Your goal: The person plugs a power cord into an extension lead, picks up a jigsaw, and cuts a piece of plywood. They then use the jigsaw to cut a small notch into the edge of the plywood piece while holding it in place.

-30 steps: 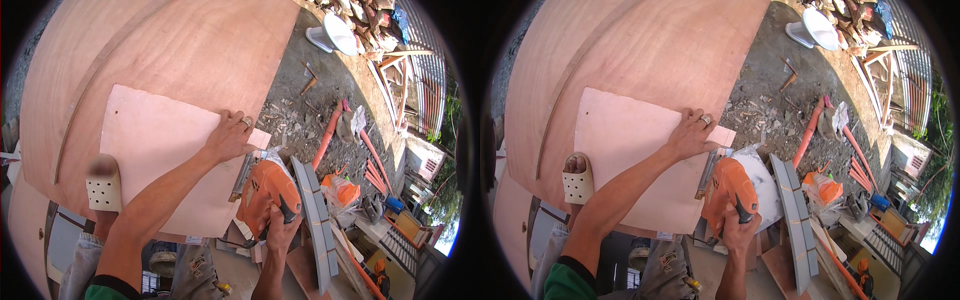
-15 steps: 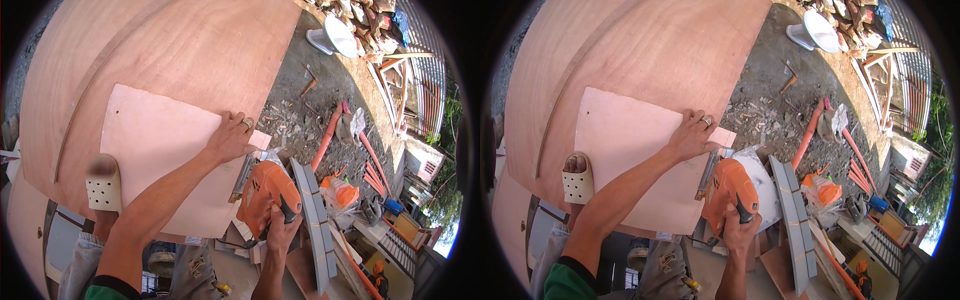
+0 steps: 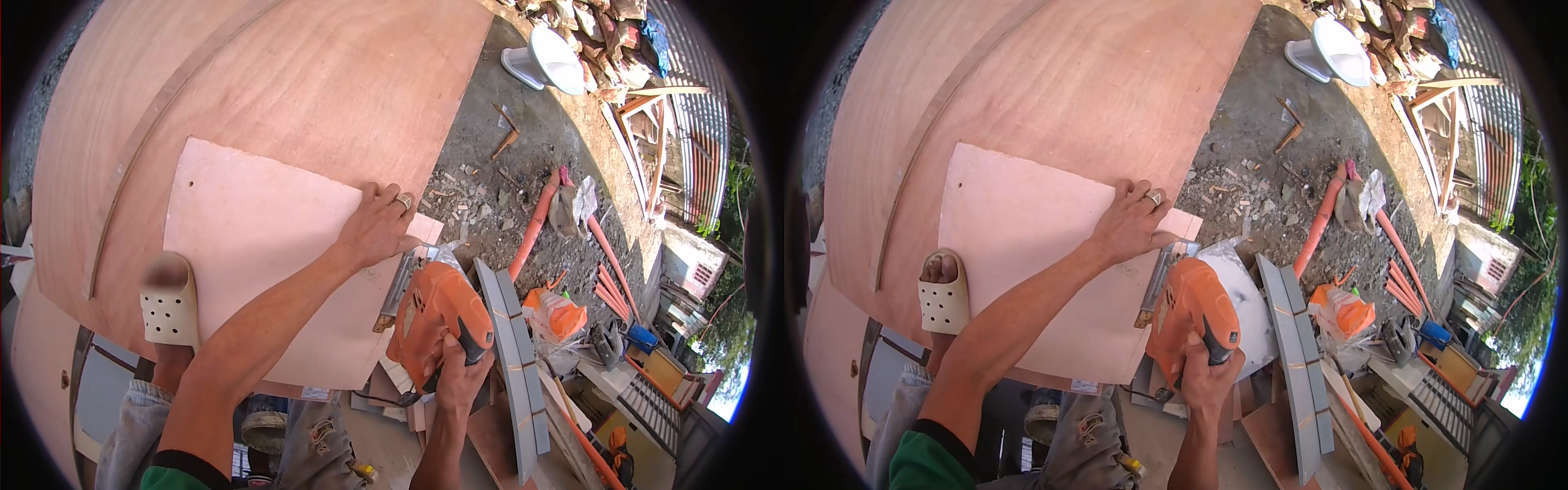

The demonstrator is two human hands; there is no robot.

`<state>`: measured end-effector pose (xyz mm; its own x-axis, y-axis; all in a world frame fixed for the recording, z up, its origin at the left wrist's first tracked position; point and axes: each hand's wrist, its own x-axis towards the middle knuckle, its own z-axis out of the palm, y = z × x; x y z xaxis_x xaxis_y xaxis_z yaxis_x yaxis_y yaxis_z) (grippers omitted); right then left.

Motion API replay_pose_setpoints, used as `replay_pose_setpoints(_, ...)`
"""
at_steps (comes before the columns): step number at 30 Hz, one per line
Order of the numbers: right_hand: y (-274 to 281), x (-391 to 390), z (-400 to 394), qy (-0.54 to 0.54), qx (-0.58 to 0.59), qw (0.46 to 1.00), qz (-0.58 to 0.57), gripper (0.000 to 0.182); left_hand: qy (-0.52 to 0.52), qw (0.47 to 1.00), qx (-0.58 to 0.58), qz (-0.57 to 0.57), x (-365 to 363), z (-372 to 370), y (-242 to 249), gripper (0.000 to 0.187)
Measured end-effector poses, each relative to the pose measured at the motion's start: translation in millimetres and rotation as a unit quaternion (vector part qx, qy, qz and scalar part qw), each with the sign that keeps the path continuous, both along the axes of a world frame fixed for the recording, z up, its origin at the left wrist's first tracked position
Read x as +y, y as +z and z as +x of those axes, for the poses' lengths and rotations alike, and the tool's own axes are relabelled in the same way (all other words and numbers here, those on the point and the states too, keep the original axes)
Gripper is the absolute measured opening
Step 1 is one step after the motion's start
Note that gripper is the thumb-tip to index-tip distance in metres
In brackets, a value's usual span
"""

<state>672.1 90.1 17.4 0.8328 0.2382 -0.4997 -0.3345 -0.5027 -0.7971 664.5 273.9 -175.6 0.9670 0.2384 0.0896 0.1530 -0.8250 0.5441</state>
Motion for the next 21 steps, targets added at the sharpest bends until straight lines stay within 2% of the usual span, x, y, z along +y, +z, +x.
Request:
replay_pose_setpoints(11,-2.4,-5.8,2.3,0.029,0.000,1.000,-0.011,0.021,0.010,1.000,-0.001,0.013,-2.5,0.4,-1.0,0.060)
replay_pose_setpoints(21,0.6,-0.5,2.4,0.002,0.006,1.000,-0.006,0.021,0.023,0.999,-0.024,0.014,-2.7,0.8,-3.6,0.059)
